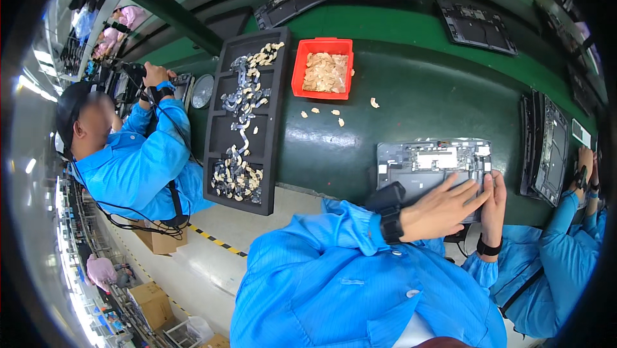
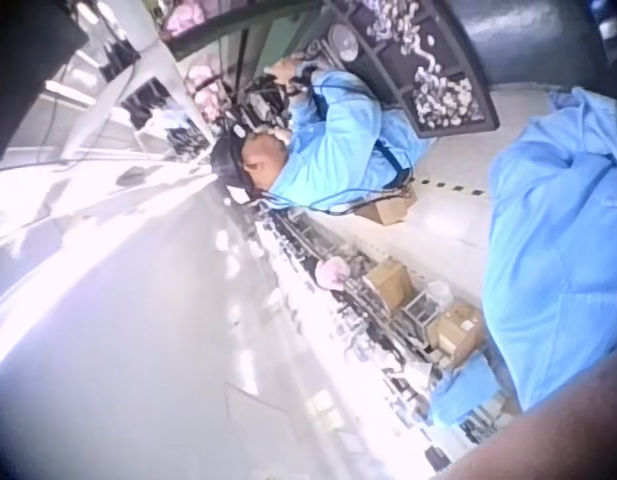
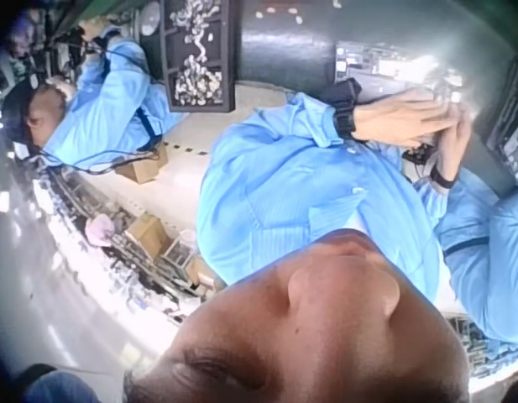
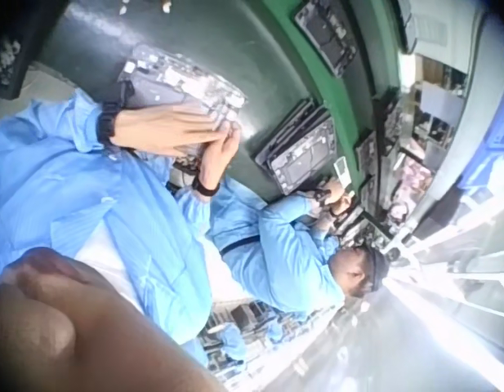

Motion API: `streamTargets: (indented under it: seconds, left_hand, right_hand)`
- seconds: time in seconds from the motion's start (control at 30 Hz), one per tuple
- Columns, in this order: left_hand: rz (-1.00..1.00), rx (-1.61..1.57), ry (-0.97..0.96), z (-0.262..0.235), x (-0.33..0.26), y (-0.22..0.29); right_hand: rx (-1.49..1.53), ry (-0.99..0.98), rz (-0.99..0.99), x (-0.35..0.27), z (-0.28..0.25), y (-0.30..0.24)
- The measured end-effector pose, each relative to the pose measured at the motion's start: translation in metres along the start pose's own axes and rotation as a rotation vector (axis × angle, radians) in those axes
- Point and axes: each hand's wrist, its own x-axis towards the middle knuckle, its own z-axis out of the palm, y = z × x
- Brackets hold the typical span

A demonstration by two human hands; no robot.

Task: The person assembles internal cables and printed circuit boards into an electronic chassis, securing them with fasteners using a handheld connector tool.

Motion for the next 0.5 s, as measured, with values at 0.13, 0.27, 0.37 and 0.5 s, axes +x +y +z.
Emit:
streamTargets:
  seconds: [0.13, 0.27, 0.37, 0.5]
  left_hand:
    - [-0.111, 0.073, 0.316, -0.063, -0.024, -0.02]
    - [-0.478, -0.594, 0.786, -0.09, -0.068, -0.033]
    - [-0.562, -1.146, 1.003, -0.091, -0.119, -0.048]
    - [-0.576, -0.99, 0.99, -0.067, -0.179, -0.062]
  right_hand:
    - [-0.032, 0.14, -0.12, 0.012, -0.02, -0.023]
    - [-0.073, 0.232, -0.121, 0.023, 0.003, -0.064]
    - [-0.311, 0.054, -0.065, 0.032, 0.072, -0.14]
    - [-0.78, -0.396, -0.622, 0.128, 0.146, -0.211]
